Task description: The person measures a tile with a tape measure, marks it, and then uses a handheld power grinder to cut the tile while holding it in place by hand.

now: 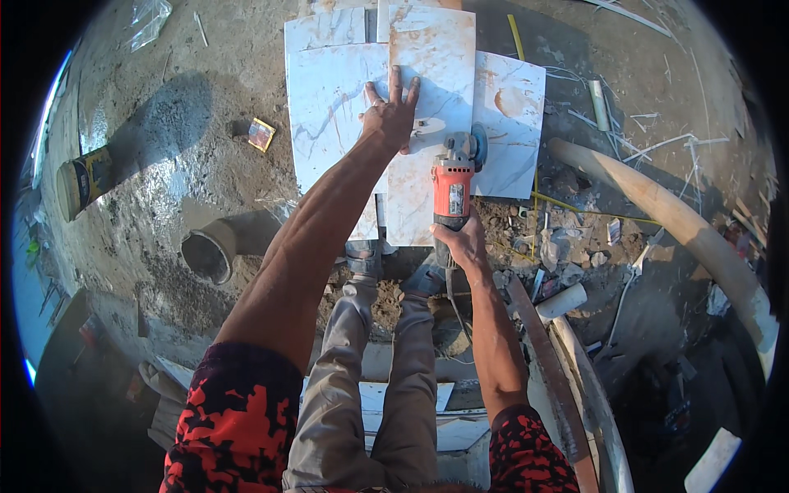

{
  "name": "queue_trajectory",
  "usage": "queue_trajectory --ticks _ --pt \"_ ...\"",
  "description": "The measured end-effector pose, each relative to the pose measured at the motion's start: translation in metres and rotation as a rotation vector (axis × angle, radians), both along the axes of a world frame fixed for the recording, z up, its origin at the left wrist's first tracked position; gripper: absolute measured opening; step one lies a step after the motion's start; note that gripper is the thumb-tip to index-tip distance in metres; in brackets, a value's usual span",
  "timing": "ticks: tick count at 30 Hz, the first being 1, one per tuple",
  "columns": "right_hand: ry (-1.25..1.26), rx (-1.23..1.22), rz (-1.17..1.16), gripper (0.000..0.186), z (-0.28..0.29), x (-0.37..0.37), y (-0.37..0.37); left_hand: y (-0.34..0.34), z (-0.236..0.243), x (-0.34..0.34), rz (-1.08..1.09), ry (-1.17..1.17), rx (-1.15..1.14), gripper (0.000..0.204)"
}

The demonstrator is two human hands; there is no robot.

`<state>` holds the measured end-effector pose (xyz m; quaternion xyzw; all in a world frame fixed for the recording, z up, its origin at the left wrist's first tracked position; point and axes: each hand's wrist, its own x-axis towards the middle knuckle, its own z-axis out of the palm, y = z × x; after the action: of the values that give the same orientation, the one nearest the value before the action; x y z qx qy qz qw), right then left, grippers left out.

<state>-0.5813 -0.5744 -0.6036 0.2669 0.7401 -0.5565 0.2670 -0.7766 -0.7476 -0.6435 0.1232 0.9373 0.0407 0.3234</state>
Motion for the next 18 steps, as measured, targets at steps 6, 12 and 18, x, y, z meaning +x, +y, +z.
queue_trajectory --ticks 6,12,18 --pt "0.001 0.018 0.012 0.057 -0.007 0.007 0.002 0.001 0.001 0.0 0.0 0.006 0.0 0.132" --pt "-0.029 0.012 0.024 0.058 -0.001 -0.001 0.0 -0.001 0.003 0.001 0.003 0.002 0.007 0.131" --pt "0.004 0.015 -0.002 0.058 -0.003 0.01 0.002 0.0 0.003 0.001 -0.019 0.0 -0.012 0.13"
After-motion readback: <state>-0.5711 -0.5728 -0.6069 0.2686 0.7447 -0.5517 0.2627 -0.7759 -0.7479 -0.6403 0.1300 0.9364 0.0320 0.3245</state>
